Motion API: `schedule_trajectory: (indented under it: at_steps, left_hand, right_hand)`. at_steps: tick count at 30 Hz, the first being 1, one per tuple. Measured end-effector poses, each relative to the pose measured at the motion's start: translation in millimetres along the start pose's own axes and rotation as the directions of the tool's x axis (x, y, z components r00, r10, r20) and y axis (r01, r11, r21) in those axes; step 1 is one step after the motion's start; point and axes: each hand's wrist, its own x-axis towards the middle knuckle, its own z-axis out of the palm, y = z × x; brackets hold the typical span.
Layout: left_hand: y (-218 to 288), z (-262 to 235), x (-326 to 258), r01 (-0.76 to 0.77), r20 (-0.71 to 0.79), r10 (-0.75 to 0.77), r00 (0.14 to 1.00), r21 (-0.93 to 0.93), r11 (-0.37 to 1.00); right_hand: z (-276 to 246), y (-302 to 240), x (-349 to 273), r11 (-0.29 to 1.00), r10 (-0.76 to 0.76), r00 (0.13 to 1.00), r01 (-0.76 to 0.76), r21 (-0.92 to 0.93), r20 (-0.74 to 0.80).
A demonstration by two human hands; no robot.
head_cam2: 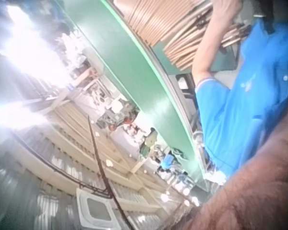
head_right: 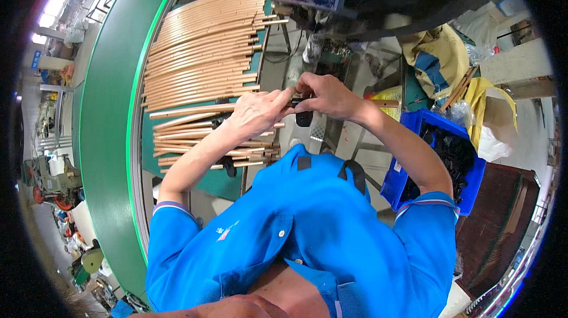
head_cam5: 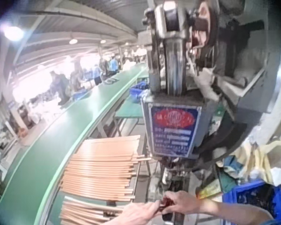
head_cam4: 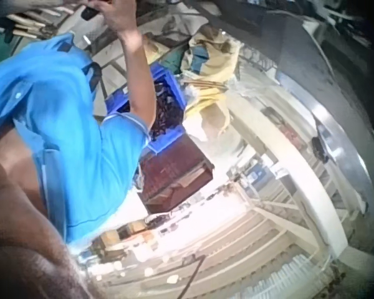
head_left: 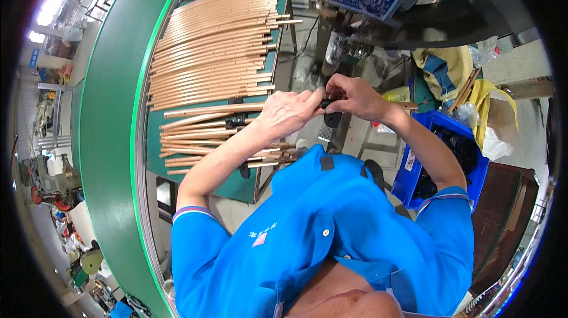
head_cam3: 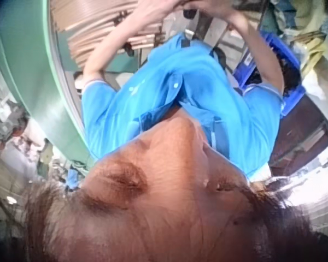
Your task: The person repeatedly picks up wooden sticks and small black plastic components, inserts the components onto the sticks, and places the assembled items on a green work surface. The process is repeated continuously throughout the clip.
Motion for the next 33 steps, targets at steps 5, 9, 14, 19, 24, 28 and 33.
schedule_trajectory:
  at_steps: [5,9,14,19,24,28,33]
  left_hand:
    - [-31,-13,29,0.038,-0.091,-0.037,0.995,0.008,0.999]
    - [-50,-19,66,-0.011,-0.18,0.021,0.983,0.055,0.998]
    - [-72,-12,92,0.007,-0.106,0.001,0.994,0.078,0.997]
    - [-78,-6,98,0.04,-0.007,-0.04,0.999,-0.032,0.999]
    - [-79,-10,110,0.076,0.106,-0.065,0.992,-0.103,0.992]
    - [-78,8,106,0.095,0.089,-0.084,0.992,-0.121,0.988]
    - [-88,4,101,0.106,0.114,-0.081,0.99,-0.237,0.966]
  right_hand:
    - [-43,-6,-17,0.751,-0.041,0.99,-0.057,-0.658,-0.133]
    - [-53,49,-10,0.566,-0.301,0.907,-0.08,-0.821,-0.296]
    - [-59,103,17,0.742,-0.348,0.851,-0.006,-0.67,-0.393]
    - [-62,101,17,0.799,-0.235,0.913,-0.013,-0.601,-0.333]
    - [-79,75,19,0.841,-0.208,0.949,0.049,-0.539,-0.238]
    - [-73,71,22,0.665,-0.346,0.915,0.083,-0.742,-0.208]
    - [-60,43,16,0.708,-0.231,0.928,-0.045,-0.705,-0.291]
